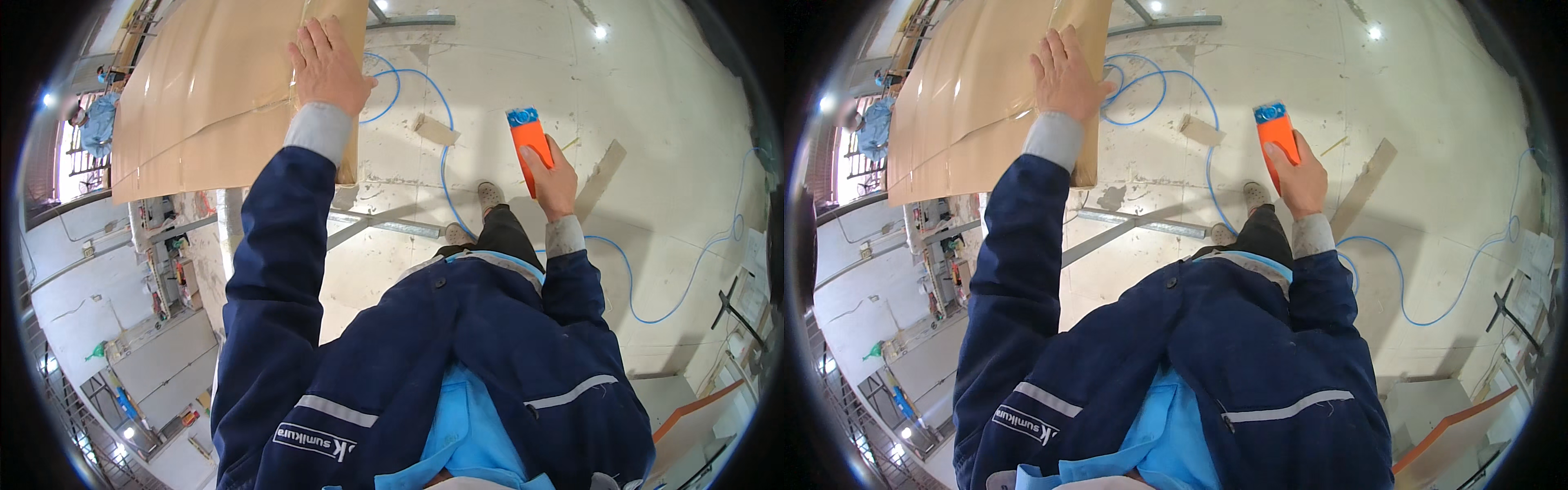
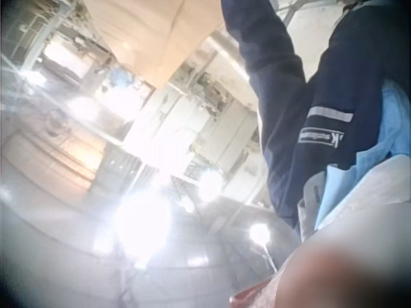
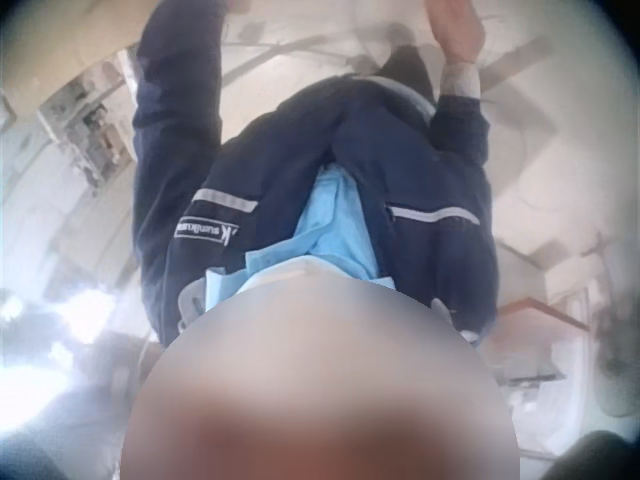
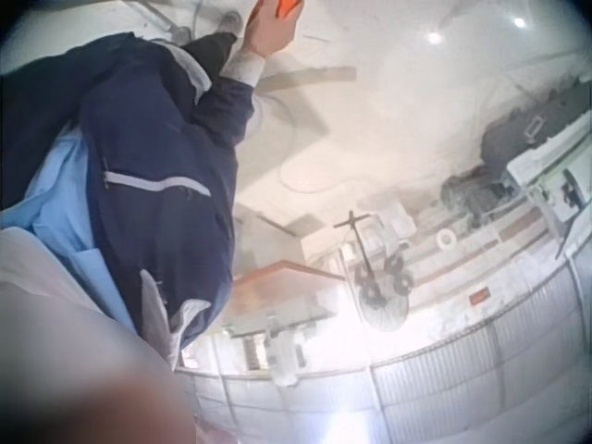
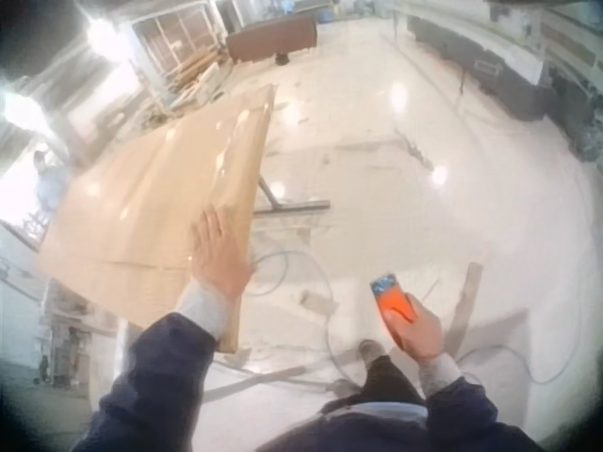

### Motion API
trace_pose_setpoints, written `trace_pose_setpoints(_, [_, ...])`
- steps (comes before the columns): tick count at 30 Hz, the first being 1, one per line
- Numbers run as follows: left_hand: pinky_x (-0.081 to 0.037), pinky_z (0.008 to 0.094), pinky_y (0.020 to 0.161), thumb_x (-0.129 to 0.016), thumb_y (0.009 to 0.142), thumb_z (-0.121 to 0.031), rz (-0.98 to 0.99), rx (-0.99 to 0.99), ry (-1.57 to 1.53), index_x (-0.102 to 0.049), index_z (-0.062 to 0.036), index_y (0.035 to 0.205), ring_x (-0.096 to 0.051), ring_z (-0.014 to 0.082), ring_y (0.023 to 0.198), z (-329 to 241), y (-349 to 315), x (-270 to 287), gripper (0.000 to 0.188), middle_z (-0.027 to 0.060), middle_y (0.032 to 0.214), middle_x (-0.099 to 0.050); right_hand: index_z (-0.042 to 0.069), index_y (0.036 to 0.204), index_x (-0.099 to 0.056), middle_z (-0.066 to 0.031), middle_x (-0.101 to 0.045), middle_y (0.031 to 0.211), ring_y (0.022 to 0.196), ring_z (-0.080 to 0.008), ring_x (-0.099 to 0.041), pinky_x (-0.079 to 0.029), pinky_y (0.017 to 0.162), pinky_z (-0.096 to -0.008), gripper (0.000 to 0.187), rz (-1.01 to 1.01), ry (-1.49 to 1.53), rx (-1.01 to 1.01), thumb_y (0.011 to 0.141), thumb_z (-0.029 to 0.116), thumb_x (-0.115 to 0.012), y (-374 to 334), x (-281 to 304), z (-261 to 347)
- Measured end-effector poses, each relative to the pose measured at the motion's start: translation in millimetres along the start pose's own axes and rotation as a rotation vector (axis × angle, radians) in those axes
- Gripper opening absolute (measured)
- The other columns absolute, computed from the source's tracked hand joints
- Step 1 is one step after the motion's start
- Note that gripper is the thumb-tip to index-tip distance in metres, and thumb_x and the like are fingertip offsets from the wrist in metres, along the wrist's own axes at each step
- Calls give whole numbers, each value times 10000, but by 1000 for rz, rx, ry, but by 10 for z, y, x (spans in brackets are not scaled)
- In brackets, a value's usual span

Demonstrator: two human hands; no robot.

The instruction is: The person cuts a large piece of cardboard with a utility knife, folds the edges, and secures them with packing tape. A coworker assists by holding the cardboard and applying additional tape to the seams.

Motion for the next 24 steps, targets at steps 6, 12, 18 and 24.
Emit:
trace_pose_setpoints(6, [-113,604,1272,-862,808,-384,97,51,-85,-159,55,1623,-190,479,1570,175,-1063,244,1162,353,1660,-222,79,1391,-646,-128,-753,1175,1072,-231,-709,-530,951,-352,568,39,41,-54,951,430,-721,-8,267,-442])
trace_pose_setpoints(12, [-127,591,1273,-946,702,-503,-377,303,-357,-103,91,1616,-143,497,1578,379,-2090,482,1378,376,1668,-140,54,1306,-694,-79,-748,1125,1021,-177,-679,-527,931,-329,448,28,17,0,987,368,-713,-12,591,-318])
trace_pose_setpoints(18, [-139,572,1274,-822,850,-539,-517,414,-619,18,62,1639,-42,512,1587,51,-2136,-761,1300,382,1683,9,9,1284,-698,-105,-741,1139,1039,-153,-666,-527,915,-301,417,51,145,34,1022,334,-695,125,596,-62])
trace_pose_setpoints(24, [-117,539,1279,-620,958,-645,-721,424,-649,50,55,1641,14,489,1599,-69,-2047,-888,1186,354,1701,50,38,1396,-589,-42,-592,759,646,-129,-564,-498,620,-291,595,602,754,-110,1082,536,-497,769,649,609])
Point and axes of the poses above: each hand's wrist, its own y-axis towards the middle knuckle, its own x-axis out of the back of the hand, z = x × y, the point moved 3 cm from there along y, towards the middle knuckle
